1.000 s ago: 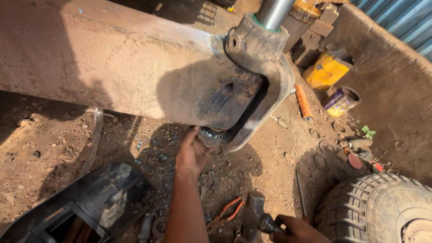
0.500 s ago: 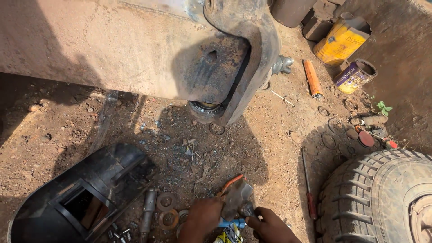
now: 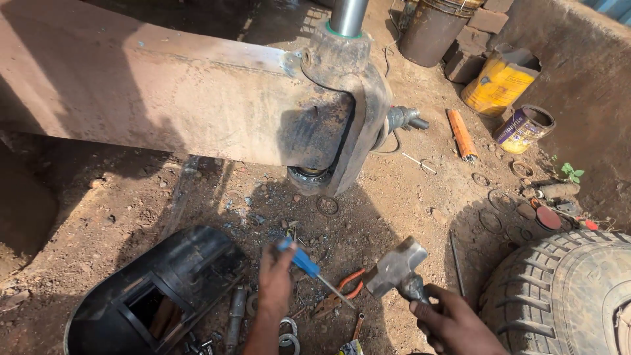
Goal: Repairing a heavy machinery joint by installing washers and pins using a hammer and screwdriver.
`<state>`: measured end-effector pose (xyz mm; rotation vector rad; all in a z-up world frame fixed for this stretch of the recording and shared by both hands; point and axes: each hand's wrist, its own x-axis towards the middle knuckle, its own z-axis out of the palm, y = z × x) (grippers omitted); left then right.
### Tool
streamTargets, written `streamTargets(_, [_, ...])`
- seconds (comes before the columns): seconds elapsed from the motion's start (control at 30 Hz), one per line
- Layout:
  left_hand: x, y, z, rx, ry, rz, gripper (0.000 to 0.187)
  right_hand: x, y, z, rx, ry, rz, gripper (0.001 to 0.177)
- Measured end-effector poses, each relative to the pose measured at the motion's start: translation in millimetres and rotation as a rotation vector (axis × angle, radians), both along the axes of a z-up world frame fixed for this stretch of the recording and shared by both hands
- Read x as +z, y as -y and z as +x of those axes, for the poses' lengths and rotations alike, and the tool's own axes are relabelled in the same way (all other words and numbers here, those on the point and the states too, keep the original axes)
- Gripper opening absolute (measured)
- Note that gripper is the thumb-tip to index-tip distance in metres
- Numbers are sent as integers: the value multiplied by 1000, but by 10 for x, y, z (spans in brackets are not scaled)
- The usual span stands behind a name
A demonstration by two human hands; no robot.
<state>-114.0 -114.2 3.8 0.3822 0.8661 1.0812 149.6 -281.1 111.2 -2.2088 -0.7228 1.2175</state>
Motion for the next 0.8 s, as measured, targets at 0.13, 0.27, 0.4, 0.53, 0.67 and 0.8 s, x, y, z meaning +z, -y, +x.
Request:
streamTargets(0.13, [247, -515, -597, 529, 216, 254, 20, 424, -297, 233, 409, 290, 426, 48])
streamTargets(0.27, [817, -542, -963, 702, 388, 243, 21, 1383, -650, -445, 693, 269, 460, 57])
streamTargets(0.4, [794, -544, -1113, 830, 482, 157, 11, 2145, -770, -1656, 928, 407, 274, 55])
streamTargets(0.53, [577, -668, -1385, 927, 660, 216, 14, 1967, -558, -2349, 1100, 375, 363, 46])
streamTargets(0.67, [771, -574, -1599, 923, 724, 181, 19, 1440, -490, -2679, 1155, 168, 344, 66])
streamTargets(0.8, [873, -523, -1482, 916, 710, 203, 17, 1422, -379, -2886, 1174, -91, 632, 69])
